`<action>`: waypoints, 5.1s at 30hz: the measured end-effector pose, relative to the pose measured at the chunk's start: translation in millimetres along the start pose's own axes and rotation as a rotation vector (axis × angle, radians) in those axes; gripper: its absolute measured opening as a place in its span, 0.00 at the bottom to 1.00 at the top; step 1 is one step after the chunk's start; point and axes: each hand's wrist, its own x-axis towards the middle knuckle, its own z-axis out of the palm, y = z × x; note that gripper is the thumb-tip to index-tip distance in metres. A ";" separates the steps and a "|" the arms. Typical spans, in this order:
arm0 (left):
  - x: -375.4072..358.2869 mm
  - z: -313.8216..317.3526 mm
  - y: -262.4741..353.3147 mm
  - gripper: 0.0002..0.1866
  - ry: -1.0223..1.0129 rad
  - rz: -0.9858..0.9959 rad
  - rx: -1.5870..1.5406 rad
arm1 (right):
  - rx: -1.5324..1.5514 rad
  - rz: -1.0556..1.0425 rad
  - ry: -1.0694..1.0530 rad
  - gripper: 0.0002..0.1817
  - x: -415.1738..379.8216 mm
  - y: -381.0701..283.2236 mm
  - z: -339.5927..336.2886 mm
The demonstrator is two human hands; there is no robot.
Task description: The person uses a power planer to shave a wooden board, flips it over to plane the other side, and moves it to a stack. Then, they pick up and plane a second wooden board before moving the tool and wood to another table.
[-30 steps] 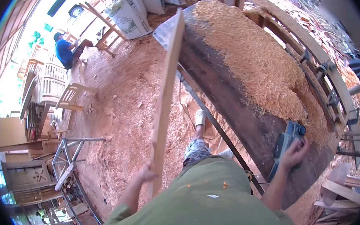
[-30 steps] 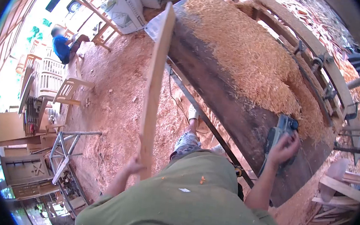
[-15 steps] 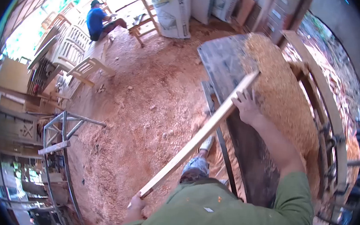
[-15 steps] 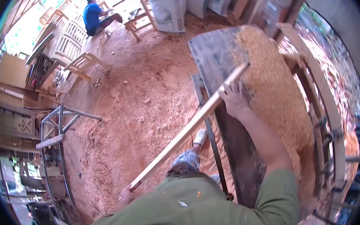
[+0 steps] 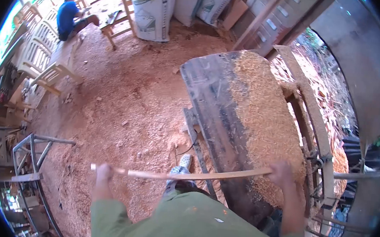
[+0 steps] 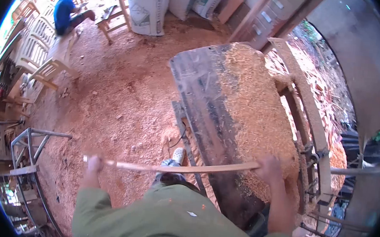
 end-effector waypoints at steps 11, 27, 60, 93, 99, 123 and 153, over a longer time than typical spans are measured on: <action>175.3 -335.2 456.2 0.12 0.923 0.960 -0.369 | 0.520 0.724 0.422 0.15 -213.8 -65.7 96.7; -123.0 -5.1 454.6 0.19 0.306 0.995 -0.580 | 0.491 0.573 0.717 0.27 -149.1 -62.4 130.3; -74.9 -39.4 534.1 0.30 0.575 0.798 -0.261 | 1.650 0.544 0.075 0.19 -351.6 -111.1 224.7; -35.4 -115.2 585.4 0.33 0.024 0.884 0.181 | 1.510 0.590 -0.061 0.21 -245.2 -150.0 194.0; -34.7 -128.5 582.6 0.28 -0.023 1.072 0.164 | 1.532 0.631 -0.062 0.20 -198.9 -156.6 177.3; -235.1 48.0 402.3 0.12 0.278 1.208 -1.038 | 1.505 0.471 0.120 0.30 75.4 -161.7 103.5; -120.3 -3.8 553.1 0.20 0.169 1.439 -0.479 | 1.375 0.375 0.241 0.33 397.1 -161.8 4.1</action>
